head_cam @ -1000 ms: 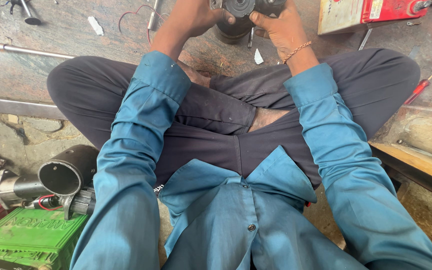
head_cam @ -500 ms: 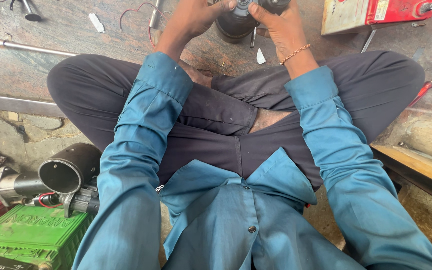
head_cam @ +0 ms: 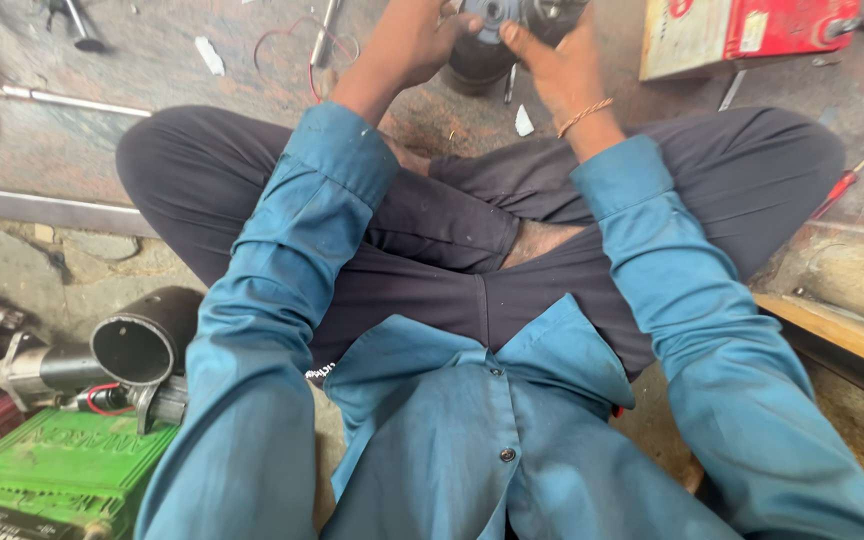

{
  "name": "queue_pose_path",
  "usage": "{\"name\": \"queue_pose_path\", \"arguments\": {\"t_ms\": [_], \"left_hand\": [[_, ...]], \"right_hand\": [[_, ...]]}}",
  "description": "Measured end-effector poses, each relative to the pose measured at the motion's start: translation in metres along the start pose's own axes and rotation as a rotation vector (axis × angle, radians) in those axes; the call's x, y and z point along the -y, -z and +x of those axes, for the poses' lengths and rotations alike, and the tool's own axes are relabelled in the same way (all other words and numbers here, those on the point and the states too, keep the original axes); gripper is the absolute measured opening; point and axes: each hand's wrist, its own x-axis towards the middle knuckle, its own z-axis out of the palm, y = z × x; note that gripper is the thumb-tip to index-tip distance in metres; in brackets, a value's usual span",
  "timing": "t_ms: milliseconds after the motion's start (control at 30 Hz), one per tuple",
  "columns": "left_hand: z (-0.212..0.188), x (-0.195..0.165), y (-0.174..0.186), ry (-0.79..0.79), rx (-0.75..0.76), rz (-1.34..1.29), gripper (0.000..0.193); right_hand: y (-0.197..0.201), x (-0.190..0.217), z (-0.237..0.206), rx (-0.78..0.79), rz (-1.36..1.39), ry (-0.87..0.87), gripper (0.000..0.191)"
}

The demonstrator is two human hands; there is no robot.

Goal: The person sits cross-legged on the workshop floor and works on a starter motor, hammering and prying at it with a long metal rod, unscrewing its end cap by hand, and using a spanner to loosen bolts while holding the unit against a red box on their lap.

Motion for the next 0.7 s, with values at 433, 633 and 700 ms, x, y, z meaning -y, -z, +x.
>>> {"name": "queue_pose_path", "arguments": {"t_ms": [433, 633, 700], "left_hand": [[-0.011, -0.007, 0.014, 0.022, -0.003, 0.060, 0.075], [-0.006, -0.004, 0.005, 0.108, 0.049, -0.167, 0.051], [-0.006, -0.002, 0.003, 0.172, 0.068, -0.101, 0.050]], "right_hand": [[-0.013, -0.014, -0.015, -0.054, -0.083, 0.081, 0.117], [-0.022, -0.026, -0.024, -0.171, -0.152, 0.129, 0.120], [-0.025, -0.028, -0.025, -0.177, -0.098, 0.121, 0.120]]}}
